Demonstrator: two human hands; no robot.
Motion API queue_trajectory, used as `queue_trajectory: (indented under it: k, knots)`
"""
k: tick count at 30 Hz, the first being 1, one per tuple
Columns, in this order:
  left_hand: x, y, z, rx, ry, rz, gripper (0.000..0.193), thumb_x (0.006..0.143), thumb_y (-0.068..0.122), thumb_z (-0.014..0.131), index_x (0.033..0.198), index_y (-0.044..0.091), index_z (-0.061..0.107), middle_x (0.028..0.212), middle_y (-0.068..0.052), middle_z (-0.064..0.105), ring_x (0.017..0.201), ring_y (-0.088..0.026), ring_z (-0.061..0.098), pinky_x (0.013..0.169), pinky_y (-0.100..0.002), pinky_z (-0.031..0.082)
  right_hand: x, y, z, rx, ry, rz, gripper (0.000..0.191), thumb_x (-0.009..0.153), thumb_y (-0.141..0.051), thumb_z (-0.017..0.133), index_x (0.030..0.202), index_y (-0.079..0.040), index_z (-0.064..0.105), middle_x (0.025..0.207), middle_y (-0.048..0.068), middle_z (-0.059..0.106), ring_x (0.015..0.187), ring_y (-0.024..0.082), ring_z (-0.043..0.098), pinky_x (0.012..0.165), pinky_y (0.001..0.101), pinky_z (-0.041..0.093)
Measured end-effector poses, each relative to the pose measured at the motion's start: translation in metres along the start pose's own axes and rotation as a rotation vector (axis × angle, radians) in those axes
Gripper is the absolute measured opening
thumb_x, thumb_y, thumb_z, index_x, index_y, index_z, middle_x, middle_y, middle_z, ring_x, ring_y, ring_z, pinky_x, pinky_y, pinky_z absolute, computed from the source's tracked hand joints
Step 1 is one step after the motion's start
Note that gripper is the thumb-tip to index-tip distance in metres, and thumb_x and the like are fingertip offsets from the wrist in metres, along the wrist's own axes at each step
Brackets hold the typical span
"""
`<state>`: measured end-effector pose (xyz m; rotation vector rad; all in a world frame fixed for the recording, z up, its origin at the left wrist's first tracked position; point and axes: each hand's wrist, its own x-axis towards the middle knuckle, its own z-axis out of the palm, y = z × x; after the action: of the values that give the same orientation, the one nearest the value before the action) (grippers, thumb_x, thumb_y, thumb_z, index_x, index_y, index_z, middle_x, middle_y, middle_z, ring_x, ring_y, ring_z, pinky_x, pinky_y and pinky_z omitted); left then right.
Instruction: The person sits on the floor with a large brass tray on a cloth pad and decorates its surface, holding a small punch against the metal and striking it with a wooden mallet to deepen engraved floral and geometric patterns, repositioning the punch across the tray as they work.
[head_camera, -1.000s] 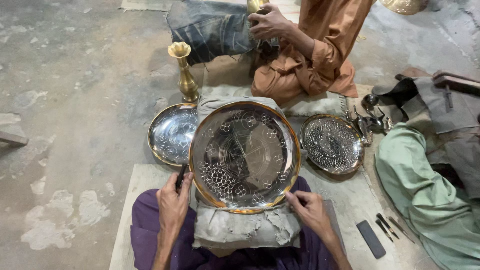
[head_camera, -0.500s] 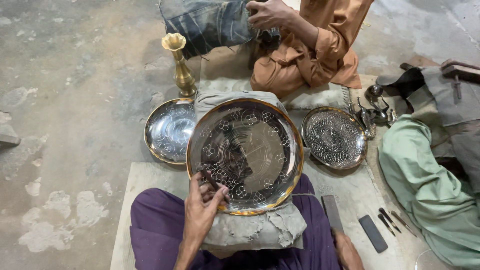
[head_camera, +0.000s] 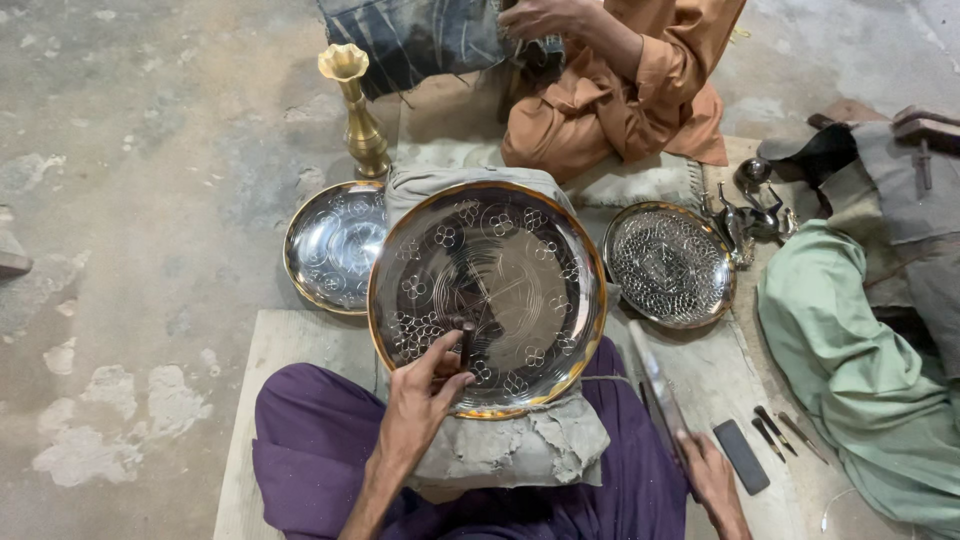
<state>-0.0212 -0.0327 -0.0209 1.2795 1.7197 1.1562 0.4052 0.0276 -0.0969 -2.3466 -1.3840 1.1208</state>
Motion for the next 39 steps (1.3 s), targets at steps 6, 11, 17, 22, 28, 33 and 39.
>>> queue_trajectory:
  k: [6,11,17,22,28,33,39]
  knots:
    - [0.001,0.001,0.001,0.010,0.004,-0.012,0.057,0.084,0.010,0.077,0.138,0.016,0.061,0.100,-0.012,0.080,0.091,-0.021,0.080,0.080,-0.034,0.069,-0.003,-0.036,-0.015,0.496,0.040,-0.599,0.038,0.093,-0.017,0.070,0.125,-0.003,0.055,0.078,0.009,0.067,0.063,0.012,0.065,0.054,0.0290,0.055]
    - [0.004,0.006,-0.003,0.023,0.002,0.043,0.057,0.084,0.007,0.076,0.139,0.014,0.061,0.103,-0.012,0.077,0.093,-0.021,0.078,0.083,-0.034,0.068,-0.029,-0.104,-0.034,0.096,-0.052,-0.828,0.054,0.082,-0.013,0.077,0.132,-0.001,0.061,0.086,0.013,0.075,0.070,0.019,0.073,0.064,0.0350,0.058]
    - [0.002,0.008,-0.004,0.035,0.005,0.113,0.057,0.085,0.001,0.075,0.139,0.009,0.059,0.098,-0.013,0.076,0.090,-0.020,0.078,0.081,-0.034,0.065,-0.076,-0.208,-0.038,-0.157,-0.035,-1.114,0.067,0.080,-0.014,0.075,0.144,-0.013,0.055,0.096,0.012,0.076,0.077,0.023,0.076,0.068,0.0384,0.060]
    - [-0.001,0.007,-0.002,-0.001,0.024,0.145,0.058,0.086,-0.004,0.070,0.141,0.009,0.057,0.099,-0.013,0.076,0.090,-0.021,0.078,0.082,-0.032,0.065,-0.100,-0.253,-0.042,-0.398,0.013,-1.099,0.069,0.080,-0.019,0.076,0.145,-0.026,0.054,0.099,0.006,0.072,0.077,0.025,0.074,0.072,0.0404,0.061]
    - [-0.006,0.002,0.004,0.078,0.058,0.082,0.053,0.088,0.001,0.070,0.139,0.009,0.059,0.101,-0.015,0.077,0.090,-0.024,0.079,0.079,-0.037,0.065,-0.100,-0.271,-0.047,-0.642,0.105,-1.385,0.069,0.078,-0.016,0.074,0.144,-0.028,0.057,0.105,0.001,0.071,0.079,0.022,0.072,0.070,0.0396,0.059]
    - [-0.009,0.000,0.013,0.073,0.168,0.010,0.053,0.087,0.009,0.072,0.138,0.011,0.059,0.102,-0.016,0.078,0.091,-0.025,0.079,0.077,-0.040,0.068,-0.101,-0.281,-0.043,-0.786,0.052,-1.359,0.064,0.083,-0.016,0.073,0.144,-0.029,0.057,0.100,0.000,0.069,0.078,0.020,0.071,0.068,0.0386,0.059]
    - [-0.018,0.011,0.014,0.034,0.230,-0.043,0.058,0.087,0.005,0.074,0.140,0.008,0.052,0.096,-0.016,0.077,0.085,-0.026,0.079,0.072,-0.038,0.066,-0.115,-0.298,-0.042,-0.534,0.007,-1.375,0.076,0.072,-0.016,0.075,0.146,-0.020,0.057,0.103,0.005,0.069,0.079,0.026,0.070,0.066,0.0402,0.057]
